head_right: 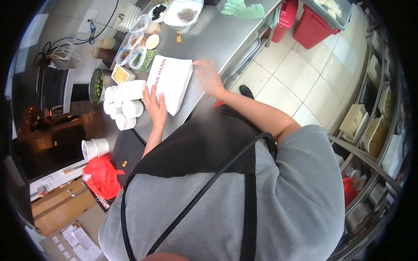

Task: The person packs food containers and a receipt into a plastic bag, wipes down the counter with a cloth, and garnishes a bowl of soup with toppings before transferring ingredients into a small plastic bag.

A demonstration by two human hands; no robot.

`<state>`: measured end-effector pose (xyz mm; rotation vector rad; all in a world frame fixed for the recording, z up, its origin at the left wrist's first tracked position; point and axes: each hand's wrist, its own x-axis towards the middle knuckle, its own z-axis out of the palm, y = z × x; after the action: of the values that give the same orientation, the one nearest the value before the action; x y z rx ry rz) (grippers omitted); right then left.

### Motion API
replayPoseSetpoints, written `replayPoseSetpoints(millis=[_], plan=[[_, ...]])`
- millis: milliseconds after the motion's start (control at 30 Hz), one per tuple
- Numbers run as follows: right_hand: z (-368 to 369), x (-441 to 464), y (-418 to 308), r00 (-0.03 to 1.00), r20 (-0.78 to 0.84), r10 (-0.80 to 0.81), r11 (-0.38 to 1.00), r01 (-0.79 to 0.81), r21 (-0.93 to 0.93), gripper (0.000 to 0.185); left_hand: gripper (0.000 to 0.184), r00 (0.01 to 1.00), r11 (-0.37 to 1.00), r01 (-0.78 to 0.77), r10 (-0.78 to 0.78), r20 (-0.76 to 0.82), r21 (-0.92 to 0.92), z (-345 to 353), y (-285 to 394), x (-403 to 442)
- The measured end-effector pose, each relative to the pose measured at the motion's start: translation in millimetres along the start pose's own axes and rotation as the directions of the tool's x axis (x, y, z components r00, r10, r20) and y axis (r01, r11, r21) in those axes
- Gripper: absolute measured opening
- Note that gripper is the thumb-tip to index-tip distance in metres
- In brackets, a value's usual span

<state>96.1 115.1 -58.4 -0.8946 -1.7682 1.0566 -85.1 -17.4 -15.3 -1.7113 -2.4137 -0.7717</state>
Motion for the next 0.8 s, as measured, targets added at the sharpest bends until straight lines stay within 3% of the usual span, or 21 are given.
replayPoseSetpoints(millis=[67,100,133,200,267,333,400,433,467,500,533,600,667,700,733,767,800], plan=[[-2,24,17,0.987,0.099,0.127,0.938,-0.152,0.31,0.032,0.044,1.0,1.0,0.008,-0.008,-0.02,-0.017,1,0,-1],[-11,35,7,0.982,0.163,0.093,0.934,-0.143,0.328,0.031,0.044,1.0,1.0,0.003,-0.004,-0.023,-0.026,0,0,-1],[-12,41,6,0.982,0.172,0.076,0.937,-0.129,0.325,0.031,0.044,0.999,1.0,0.011,-0.012,-0.041,-0.028,0,0,-1],[-15,54,5,0.878,0.47,0.088,0.9,-0.272,0.339,0.032,0.042,0.999,0.999,0.018,-0.019,-0.034,-0.032,-2,1,-3],[-6,60,16,0.919,0.392,-0.039,0.96,-0.074,0.269,0.039,0.041,0.997,0.999,0.027,-0.03,-0.067,-0.035,-1,0,-7],[-6,66,16,0.89,0.444,0.101,0.954,-0.213,0.209,0.046,0.042,0.996,0.996,0.084,-0.085,-0.038,-0.044,1,1,-8],[-1,71,21,0.839,0.523,0.152,0.884,-0.352,0.308,0.042,0.044,0.99,0.992,0.125,-0.127,-0.06,-0.034,5,2,-10],[-5,75,13,0.756,0.597,0.27,0.807,-0.516,0.288,0.038,0.047,0.988,0.992,0.117,-0.121,-0.094,-0.05,8,2,-11],[-8,79,5,0.721,0.627,0.295,0.797,-0.547,0.255,0.032,0.049,0.985,0.992,0.113,-0.12,-0.121,-0.063,9,2,-12],[-4,84,15,0.638,0.66,0.397,0.699,-0.676,0.233,0.029,0.049,0.975,0.989,0.126,-0.137,-0.175,-0.071,8,5,-12],[-6,89,9,0.565,0.699,0.438,0.656,-0.733,0.181,0.023,0.054,0.961,0.974,0.183,-0.206,-0.183,-0.134,8,9,-13],[-11,98,-3,0.545,0.722,0.426,0.661,-0.732,0.162,0.017,0.06,0.932,0.947,0.245,-0.289,-0.217,-0.209,10,14,-15],[-16,113,-3,0.476,0.735,0.483,0.685,-0.728,0.021,0.027,0.07,0.844,0.805,0.33,-0.486,-0.228,-0.494,21,14,-19],[-12,119,2,0.476,0.742,0.472,0.706,-0.708,0.005,0.027,0.074,0.801,0.773,0.442,-0.569,-0.187,-0.456,34,7,-24],[-1,123,11,0.572,0.728,0.378,0.839,-0.543,-0.009,0.04,0.074,0.786,0.765,0.441,-0.582,-0.21,-0.469,36,10,-23],[9,125,16,0.644,0.719,0.261,0.935,-0.355,-0.021,0.054,0.073,0.715,0.49,0.409,-0.696,-0.063,-0.769,37,14,-20],[17,122,15,0.636,0.732,0.243,0.943,-0.33,-0.026,0.054,0.072,0.669,0.135,0.314,-0.734,0.118,-0.94,38,18,-18]])
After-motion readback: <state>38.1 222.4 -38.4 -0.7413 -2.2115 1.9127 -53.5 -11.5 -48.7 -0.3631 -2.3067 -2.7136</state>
